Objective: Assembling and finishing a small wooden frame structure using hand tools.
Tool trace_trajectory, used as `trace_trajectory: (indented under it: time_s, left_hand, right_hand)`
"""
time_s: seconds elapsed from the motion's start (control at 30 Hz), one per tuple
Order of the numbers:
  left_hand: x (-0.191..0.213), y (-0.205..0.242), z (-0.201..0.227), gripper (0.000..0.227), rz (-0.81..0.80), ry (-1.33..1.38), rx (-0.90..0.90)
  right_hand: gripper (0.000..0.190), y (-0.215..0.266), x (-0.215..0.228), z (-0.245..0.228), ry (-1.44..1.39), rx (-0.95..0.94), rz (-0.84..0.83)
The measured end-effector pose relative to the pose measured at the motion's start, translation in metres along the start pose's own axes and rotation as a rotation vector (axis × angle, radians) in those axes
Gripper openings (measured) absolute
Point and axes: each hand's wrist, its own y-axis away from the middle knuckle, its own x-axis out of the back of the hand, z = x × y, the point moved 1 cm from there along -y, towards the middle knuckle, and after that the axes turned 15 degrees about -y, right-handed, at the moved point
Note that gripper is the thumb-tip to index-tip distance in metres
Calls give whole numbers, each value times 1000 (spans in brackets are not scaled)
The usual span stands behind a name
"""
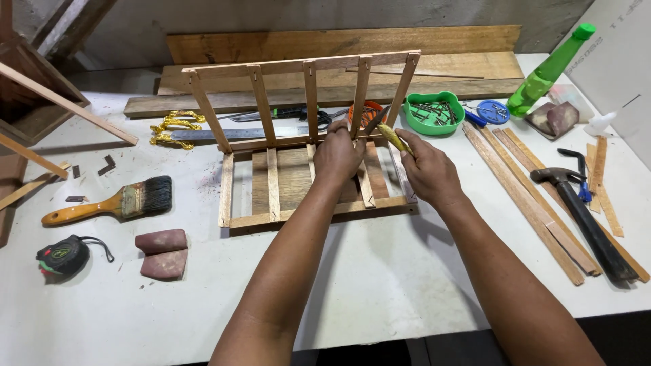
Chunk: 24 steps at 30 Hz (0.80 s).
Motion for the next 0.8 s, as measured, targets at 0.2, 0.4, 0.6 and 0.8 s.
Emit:
trace_trajectory:
  time_s: [0.2, 0.4, 0.6, 0.8]
  left_hand:
    - [6, 31, 3, 64, 248, 65, -115]
    - [-5, 47, 28, 50, 450, 42, -308]
    - [-29, 46, 76, 37, 392, -41, -511]
    - [-68, 39, 126, 37, 236, -236, -610]
  right_hand:
    - [47, 11, 1, -14, -101, -204, -41]
    - [49, 19, 13, 13, -166, -191, 45]
    - [42, 38, 36, 66, 44, -131, 176]
    - [38, 56, 51, 103, 266, -183, 191]
